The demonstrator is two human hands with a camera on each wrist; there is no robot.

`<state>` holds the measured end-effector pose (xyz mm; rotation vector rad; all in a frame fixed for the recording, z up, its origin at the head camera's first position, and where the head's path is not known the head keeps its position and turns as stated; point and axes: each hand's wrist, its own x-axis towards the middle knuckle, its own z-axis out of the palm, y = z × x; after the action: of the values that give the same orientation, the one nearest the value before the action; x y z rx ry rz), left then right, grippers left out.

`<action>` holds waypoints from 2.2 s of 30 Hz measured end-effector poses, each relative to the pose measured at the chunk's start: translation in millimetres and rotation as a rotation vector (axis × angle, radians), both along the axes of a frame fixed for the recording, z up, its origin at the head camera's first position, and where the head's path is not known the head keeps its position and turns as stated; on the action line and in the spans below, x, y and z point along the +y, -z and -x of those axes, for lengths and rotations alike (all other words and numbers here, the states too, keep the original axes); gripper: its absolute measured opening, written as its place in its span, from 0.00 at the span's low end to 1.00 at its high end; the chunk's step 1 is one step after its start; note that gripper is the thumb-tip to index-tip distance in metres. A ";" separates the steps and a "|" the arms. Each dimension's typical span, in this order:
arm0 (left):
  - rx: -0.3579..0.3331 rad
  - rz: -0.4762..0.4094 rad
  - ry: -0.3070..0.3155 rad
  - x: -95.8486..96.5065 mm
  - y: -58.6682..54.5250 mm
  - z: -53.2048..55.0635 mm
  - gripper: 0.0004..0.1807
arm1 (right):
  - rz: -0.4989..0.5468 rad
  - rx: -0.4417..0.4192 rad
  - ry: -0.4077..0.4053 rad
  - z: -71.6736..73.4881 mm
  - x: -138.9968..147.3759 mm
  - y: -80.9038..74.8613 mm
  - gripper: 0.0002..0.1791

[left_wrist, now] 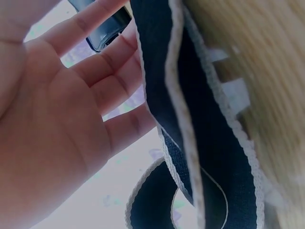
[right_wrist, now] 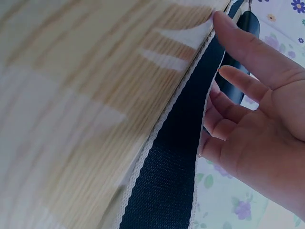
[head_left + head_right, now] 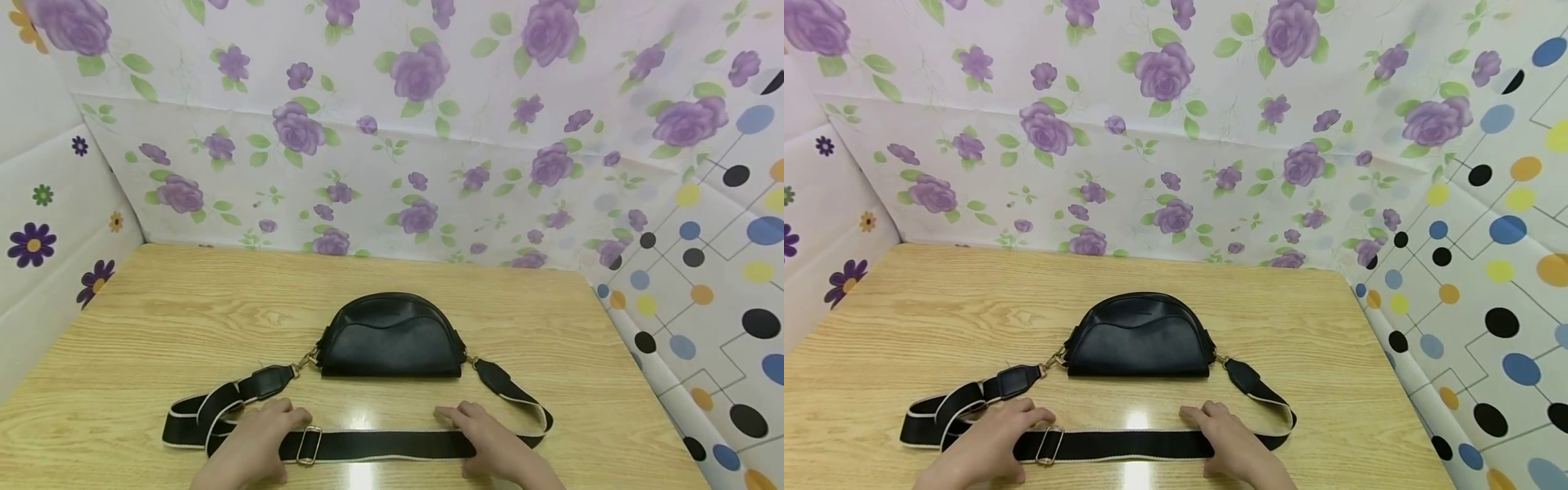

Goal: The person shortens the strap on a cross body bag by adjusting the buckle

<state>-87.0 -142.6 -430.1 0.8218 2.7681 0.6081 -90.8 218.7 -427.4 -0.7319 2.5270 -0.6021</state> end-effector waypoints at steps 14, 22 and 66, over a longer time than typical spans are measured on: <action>-0.081 0.035 -0.033 4.8 -0.4 1.1 0.32 | -0.035 -0.040 0.004 2.3 -3.6 0.1 0.37; -0.165 0.002 -0.039 6.6 -1.6 0.9 0.29 | 0.004 -0.040 -0.014 6.4 -4.7 3.0 0.25; -0.117 -0.225 0.021 21.8 -11.3 1.0 0.22 | 0.274 -0.271 -0.082 12.0 9.3 0.3 0.10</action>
<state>-87.9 -120.7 -418.8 0.8283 2.6149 0.9456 -102.8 228.0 -427.7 -0.7847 2.1799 -0.9620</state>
